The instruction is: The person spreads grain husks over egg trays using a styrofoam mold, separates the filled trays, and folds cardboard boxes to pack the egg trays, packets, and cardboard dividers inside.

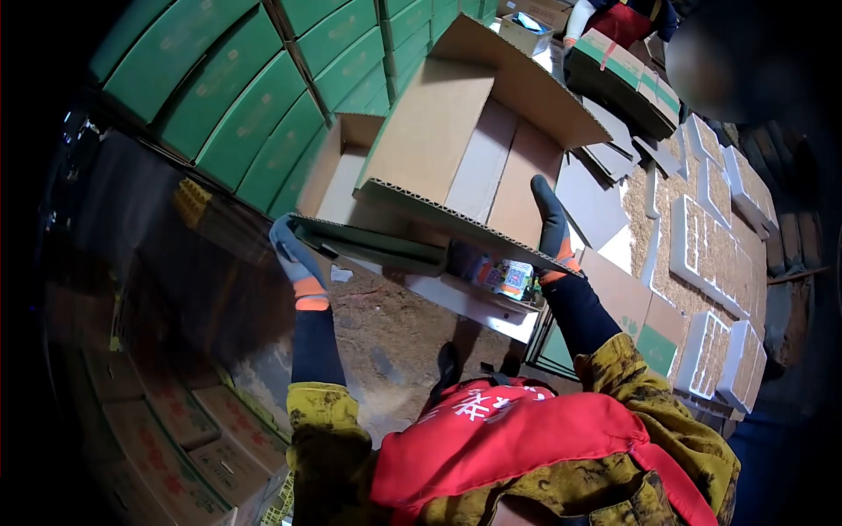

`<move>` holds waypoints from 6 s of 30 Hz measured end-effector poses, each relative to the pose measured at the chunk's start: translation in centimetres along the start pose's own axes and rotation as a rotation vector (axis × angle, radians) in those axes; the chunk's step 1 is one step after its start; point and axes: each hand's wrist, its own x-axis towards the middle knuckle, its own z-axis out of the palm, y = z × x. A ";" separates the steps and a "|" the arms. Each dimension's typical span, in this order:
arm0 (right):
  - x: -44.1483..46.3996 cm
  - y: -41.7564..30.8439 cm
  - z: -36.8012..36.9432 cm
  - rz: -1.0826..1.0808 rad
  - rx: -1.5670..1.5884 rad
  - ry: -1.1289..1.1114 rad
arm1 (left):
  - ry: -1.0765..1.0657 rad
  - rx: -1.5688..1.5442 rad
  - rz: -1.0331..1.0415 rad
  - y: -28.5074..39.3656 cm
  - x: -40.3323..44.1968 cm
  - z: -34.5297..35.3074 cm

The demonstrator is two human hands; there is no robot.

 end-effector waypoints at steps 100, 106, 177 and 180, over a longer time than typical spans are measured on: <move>-28.7 -22.9 -25.6 -0.173 -1.096 -0.060 | -1.750 0.356 -0.792 4.8 -35.1 36.4; -27.1 -24.9 -19.7 -0.959 -2.122 0.070 | -1.482 1.094 0.393 12.1 -39.7 31.2; -36.6 -25.4 -38.4 -0.697 -1.362 0.626 | -0.907 0.516 -0.283 -2.4 -40.6 32.2; -36.8 -27.4 -37.5 -0.412 -1.041 0.446 | -0.932 0.313 -0.293 -5.4 -39.0 32.4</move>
